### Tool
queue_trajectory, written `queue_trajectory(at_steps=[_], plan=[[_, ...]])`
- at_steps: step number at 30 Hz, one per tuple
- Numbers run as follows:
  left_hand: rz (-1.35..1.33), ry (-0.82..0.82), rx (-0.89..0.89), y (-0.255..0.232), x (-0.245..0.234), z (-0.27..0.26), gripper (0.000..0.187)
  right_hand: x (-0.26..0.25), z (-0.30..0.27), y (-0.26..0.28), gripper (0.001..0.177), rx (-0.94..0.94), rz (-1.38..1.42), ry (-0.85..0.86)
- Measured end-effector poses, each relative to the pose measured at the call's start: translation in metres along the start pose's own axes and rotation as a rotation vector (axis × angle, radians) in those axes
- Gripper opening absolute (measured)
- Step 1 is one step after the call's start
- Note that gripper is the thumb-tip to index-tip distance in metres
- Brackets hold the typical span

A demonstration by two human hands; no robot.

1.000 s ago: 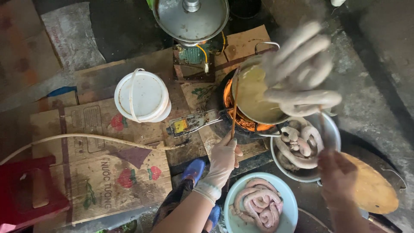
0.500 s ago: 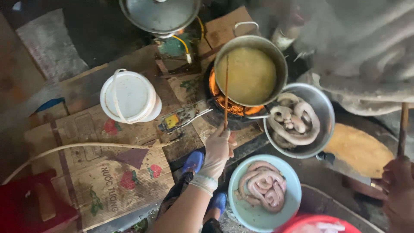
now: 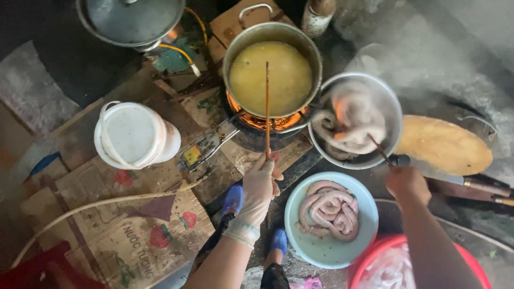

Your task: The person threads pieces of marinated meat and green leaves onto metal skewers over a green basin. Later, the person uses chopsticks to transfer long, pale, tubular food items from a pot of boiling water into a separate bowl.

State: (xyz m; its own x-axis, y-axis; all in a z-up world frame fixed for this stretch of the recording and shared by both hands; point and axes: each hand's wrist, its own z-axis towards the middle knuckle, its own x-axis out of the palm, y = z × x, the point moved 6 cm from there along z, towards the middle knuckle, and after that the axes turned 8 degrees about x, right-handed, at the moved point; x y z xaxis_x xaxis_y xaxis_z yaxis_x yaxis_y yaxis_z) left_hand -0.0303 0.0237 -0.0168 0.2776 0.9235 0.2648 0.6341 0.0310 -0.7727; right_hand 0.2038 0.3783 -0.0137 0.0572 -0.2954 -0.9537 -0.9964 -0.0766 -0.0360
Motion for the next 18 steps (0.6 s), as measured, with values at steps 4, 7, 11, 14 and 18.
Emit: queue_trajectory(at_steps=[4, 7, 11, 14, 18], plan=[[-0.004, 0.008, 0.027, 0.009, -0.001, 0.006, 0.036, 0.023, 0.025, 0.029, 0.038, -0.064, -0.198, -0.020], [0.010, 0.014, 0.016, -0.001, -0.002, -0.002, 0.036, -0.005, 0.033, 0.043, 0.036, -0.050, -0.385, 0.059], [0.038, -0.006, 0.005, -0.018, 0.006, -0.014, 0.036, -0.048, 0.053, 0.033, 0.038, -0.056, -0.458, 0.017], [0.152, 0.017, 0.010, -0.028, 0.012, -0.029, 0.036, -0.091, 0.015, 0.008, 0.043, 0.074, -0.379, 0.037], [0.306, 0.210, 0.086, -0.013, 0.027, -0.033, 0.033, -0.084, -0.039, -0.051, 0.039, 0.009, -0.107, -0.018]])
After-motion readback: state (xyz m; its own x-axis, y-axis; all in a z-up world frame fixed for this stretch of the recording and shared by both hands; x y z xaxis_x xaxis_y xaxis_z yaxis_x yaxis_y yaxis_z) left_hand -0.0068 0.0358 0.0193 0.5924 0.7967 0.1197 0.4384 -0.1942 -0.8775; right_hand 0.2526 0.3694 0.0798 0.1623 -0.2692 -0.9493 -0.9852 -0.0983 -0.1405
